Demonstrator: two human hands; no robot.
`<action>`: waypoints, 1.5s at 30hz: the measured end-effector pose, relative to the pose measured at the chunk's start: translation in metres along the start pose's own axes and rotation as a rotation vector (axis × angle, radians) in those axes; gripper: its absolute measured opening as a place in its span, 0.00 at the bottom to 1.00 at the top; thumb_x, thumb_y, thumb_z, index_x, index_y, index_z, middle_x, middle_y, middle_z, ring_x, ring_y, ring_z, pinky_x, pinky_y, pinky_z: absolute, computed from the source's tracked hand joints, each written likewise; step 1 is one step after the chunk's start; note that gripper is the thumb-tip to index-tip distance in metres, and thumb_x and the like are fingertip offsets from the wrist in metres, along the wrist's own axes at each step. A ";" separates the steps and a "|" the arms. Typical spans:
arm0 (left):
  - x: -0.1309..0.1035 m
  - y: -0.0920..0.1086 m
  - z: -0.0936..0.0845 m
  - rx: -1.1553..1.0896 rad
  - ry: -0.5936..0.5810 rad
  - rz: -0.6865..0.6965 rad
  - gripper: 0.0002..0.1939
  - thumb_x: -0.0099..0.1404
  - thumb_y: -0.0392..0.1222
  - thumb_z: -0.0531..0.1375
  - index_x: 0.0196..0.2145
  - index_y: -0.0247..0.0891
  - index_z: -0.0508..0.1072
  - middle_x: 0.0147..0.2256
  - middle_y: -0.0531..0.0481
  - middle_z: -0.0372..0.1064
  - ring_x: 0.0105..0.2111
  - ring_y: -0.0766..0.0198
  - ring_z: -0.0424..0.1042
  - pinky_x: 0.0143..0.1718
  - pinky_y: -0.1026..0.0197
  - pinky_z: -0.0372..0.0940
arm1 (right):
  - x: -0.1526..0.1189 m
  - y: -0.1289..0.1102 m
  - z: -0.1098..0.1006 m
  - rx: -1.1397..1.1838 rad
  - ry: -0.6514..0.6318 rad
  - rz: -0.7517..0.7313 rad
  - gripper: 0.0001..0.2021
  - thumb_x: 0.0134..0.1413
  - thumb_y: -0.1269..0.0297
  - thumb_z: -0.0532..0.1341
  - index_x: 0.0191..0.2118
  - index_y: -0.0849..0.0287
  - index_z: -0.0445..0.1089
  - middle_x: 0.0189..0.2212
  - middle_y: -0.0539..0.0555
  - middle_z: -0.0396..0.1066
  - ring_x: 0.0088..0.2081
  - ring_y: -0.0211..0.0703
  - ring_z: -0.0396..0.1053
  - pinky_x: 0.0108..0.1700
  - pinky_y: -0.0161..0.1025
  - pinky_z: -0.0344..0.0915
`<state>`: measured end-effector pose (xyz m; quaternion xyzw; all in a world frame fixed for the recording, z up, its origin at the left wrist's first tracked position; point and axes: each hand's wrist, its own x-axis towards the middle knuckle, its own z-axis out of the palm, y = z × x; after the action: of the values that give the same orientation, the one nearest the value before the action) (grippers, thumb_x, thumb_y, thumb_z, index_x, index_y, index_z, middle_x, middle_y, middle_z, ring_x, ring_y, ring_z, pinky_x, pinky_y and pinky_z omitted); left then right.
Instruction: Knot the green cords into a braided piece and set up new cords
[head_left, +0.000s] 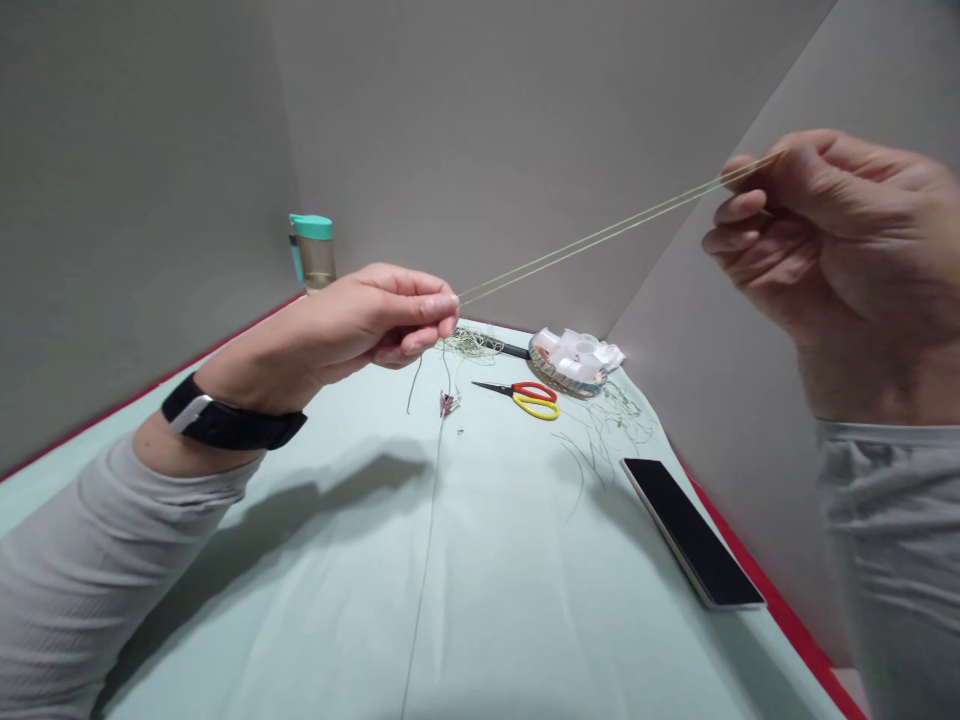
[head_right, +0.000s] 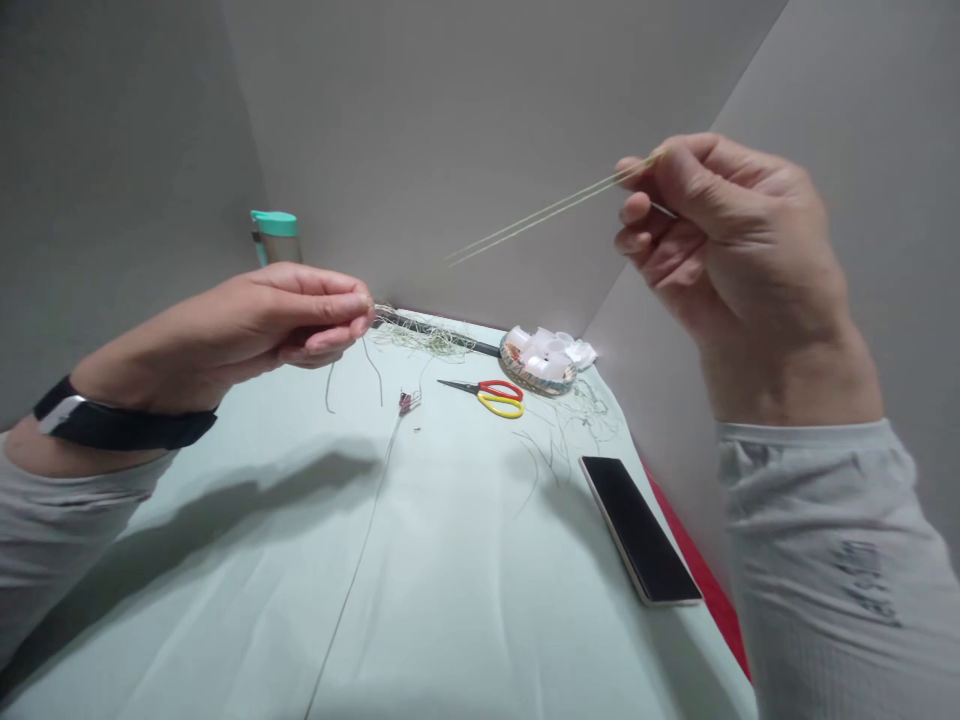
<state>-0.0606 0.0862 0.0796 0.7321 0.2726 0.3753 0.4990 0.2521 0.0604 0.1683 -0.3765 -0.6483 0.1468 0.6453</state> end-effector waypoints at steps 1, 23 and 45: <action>0.001 -0.001 0.000 0.044 0.002 -0.001 0.19 0.74 0.42 0.61 0.24 0.39 0.67 0.20 0.54 0.56 0.18 0.71 0.51 0.18 0.68 0.49 | -0.002 -0.002 0.002 0.009 0.004 0.020 0.19 0.66 0.79 0.62 0.24 0.56 0.71 0.38 0.59 0.79 0.28 0.34 0.68 0.33 0.38 0.67; 0.007 0.007 0.053 -0.052 0.080 0.176 0.07 0.65 0.33 0.68 0.41 0.38 0.85 0.34 0.51 0.76 0.27 0.68 0.68 0.26 0.66 0.64 | -0.061 -0.013 0.045 -0.470 -0.573 -0.237 0.09 0.63 0.76 0.68 0.32 0.57 0.76 0.44 0.53 0.81 0.37 0.39 0.72 0.41 0.40 0.70; 0.020 -0.051 0.094 0.736 0.039 0.206 0.12 0.70 0.20 0.58 0.36 0.33 0.76 0.31 0.52 0.78 0.33 0.63 0.81 0.39 0.59 0.80 | -0.141 0.079 0.044 -0.211 -0.313 -0.097 0.06 0.69 0.69 0.66 0.42 0.50 0.80 0.52 0.53 0.80 0.58 0.50 0.75 0.57 0.50 0.67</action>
<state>0.0269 0.0700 0.0165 0.8786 0.3234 0.3143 0.1572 0.2175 0.0313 0.0066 -0.3826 -0.7700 0.1035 0.4999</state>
